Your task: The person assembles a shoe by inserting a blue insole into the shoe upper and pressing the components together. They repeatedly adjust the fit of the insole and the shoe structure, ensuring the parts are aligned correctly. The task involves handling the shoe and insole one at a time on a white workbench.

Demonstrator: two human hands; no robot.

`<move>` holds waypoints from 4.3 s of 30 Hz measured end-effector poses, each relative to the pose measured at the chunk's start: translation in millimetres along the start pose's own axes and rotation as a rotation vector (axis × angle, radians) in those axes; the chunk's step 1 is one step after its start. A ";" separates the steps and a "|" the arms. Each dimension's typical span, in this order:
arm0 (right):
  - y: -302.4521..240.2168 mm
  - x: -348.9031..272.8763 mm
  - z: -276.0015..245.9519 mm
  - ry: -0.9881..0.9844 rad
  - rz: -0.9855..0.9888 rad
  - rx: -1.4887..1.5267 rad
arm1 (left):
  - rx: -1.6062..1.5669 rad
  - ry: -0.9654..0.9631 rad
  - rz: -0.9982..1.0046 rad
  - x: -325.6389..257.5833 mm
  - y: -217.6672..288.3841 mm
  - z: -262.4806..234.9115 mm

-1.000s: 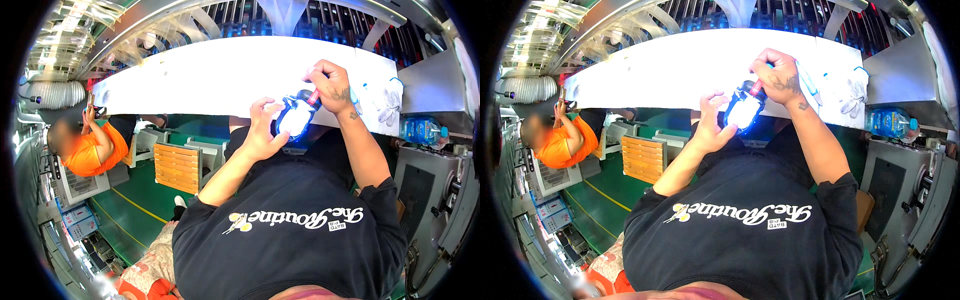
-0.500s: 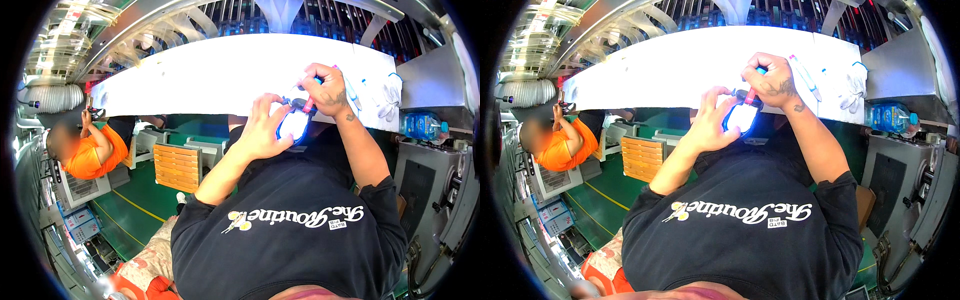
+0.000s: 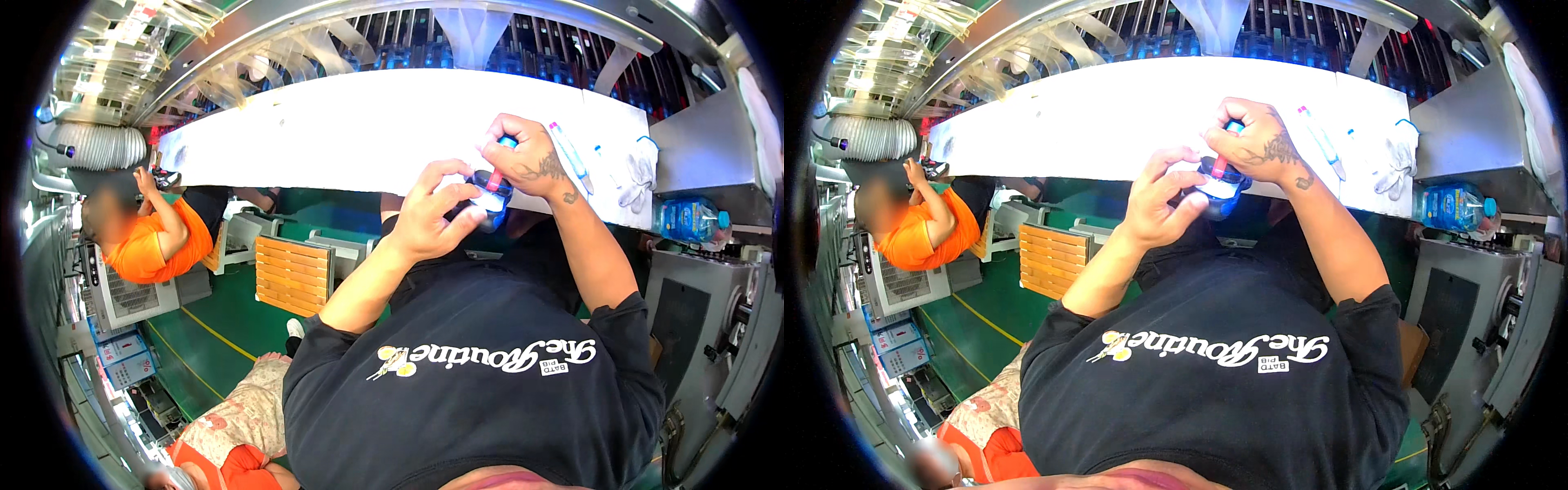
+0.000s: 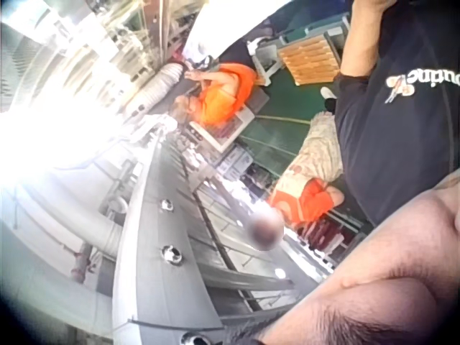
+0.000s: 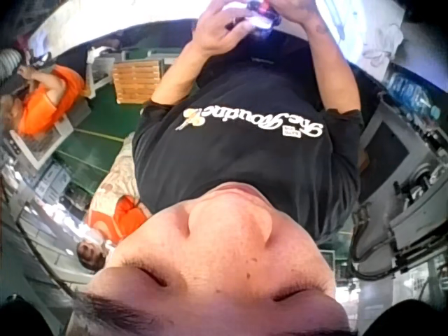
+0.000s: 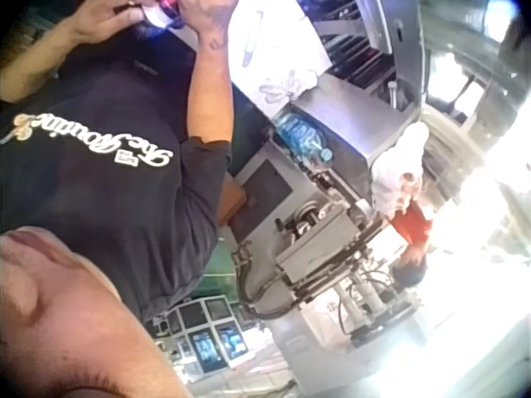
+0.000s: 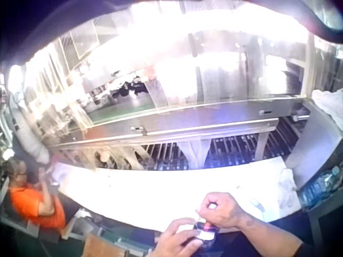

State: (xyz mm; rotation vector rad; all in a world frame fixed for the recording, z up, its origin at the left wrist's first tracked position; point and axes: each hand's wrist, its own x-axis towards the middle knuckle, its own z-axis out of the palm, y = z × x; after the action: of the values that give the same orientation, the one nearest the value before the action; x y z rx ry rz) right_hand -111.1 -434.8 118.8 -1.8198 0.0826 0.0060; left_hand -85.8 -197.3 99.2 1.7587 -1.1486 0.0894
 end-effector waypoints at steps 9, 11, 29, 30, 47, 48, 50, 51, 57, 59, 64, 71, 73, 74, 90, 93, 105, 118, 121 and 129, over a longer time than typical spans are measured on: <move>12.0 -18.8 -1.4 0.476 -0.635 -0.340 | 0.007 0.007 0.053 34.7 -25.5 1.0; 3.4 -40.7 -1.7 0.273 -0.641 -0.423 | 0.033 0.029 0.069 41.4 -34.9 2.0; 6.3 -41.7 -14.8 0.133 -0.605 -0.414 | -0.117 -0.083 0.076 55.5 -28.7 13.6; 6.6 -42.9 -14.4 0.134 -0.605 -0.399 | -0.107 -0.079 0.069 53.5 -27.0 14.9; 9.0 -42.1 -46.4 0.186 -0.547 -0.380 | -0.347 -0.370 -0.043 57.6 -14.2 -5.5; 18.5 -42.7 -45.1 0.128 -0.431 -0.343 | -0.336 -0.387 -0.041 58.7 -13.0 -6.4; 19.6 -38.3 -48.0 0.028 -0.415 -0.322 | -0.513 -0.239 -0.126 44.3 -22.0 4.0; 19.8 -35.8 -48.7 -0.021 -0.409 -0.312 | -0.600 -0.164 -0.166 37.6 -24.5 9.6; 23.6 -46.7 4.8 0.342 -0.512 -0.343 | -0.895 0.342 -0.282 18.4 -17.5 63.3; 23.5 -50.7 13.8 0.389 -0.458 -0.330 | -0.910 0.407 -0.324 16.3 -13.5 65.4; 21.5 -55.8 25.7 0.433 -0.493 -0.370 | -0.677 0.433 -0.371 15.3 -7.0 69.2; 17.4 -51.4 27.2 0.436 -0.504 -0.369 | -0.563 0.391 -0.278 18.9 -6.3 61.8; 15.2 -50.3 26.9 0.441 -0.498 -0.385 | -0.537 0.348 -0.256 22.5 -8.4 56.4; 14.3 -49.9 27.0 0.438 -0.504 -0.387 | -0.543 0.350 -0.264 23.4 -7.8 55.6; 0.0 -31.4 16.1 0.197 -0.579 -0.289 | 0.153 0.305 -0.146 6.5 -4.0 48.8; -1.0 -14.2 -0.7 0.062 -0.547 -0.274 | 0.355 0.109 -0.139 18.2 -1.7 21.1; 48.8 -38.5 40.2 0.283 -0.537 -0.157 | 0.643 -0.309 -0.102 21.0 -1.9 -44.8; 66.4 -21.5 54.3 0.297 -0.787 -0.274 | 0.651 -0.332 -0.258 18.2 4.3 -41.5; 69.3 -19.8 50.1 0.284 -0.790 -0.298 | 0.627 -0.335 -0.268 17.9 5.1 -40.0; 79.5 -39.3 48.9 0.303 -0.617 -0.248 | 0.666 -0.287 -0.189 29.7 11.6 -33.0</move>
State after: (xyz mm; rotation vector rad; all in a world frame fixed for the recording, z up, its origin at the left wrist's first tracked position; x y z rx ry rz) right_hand -153.1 -404.9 31.6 -2.0139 -0.2793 -0.7230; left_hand -64.2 -192.4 139.4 2.5280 -1.2317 0.1171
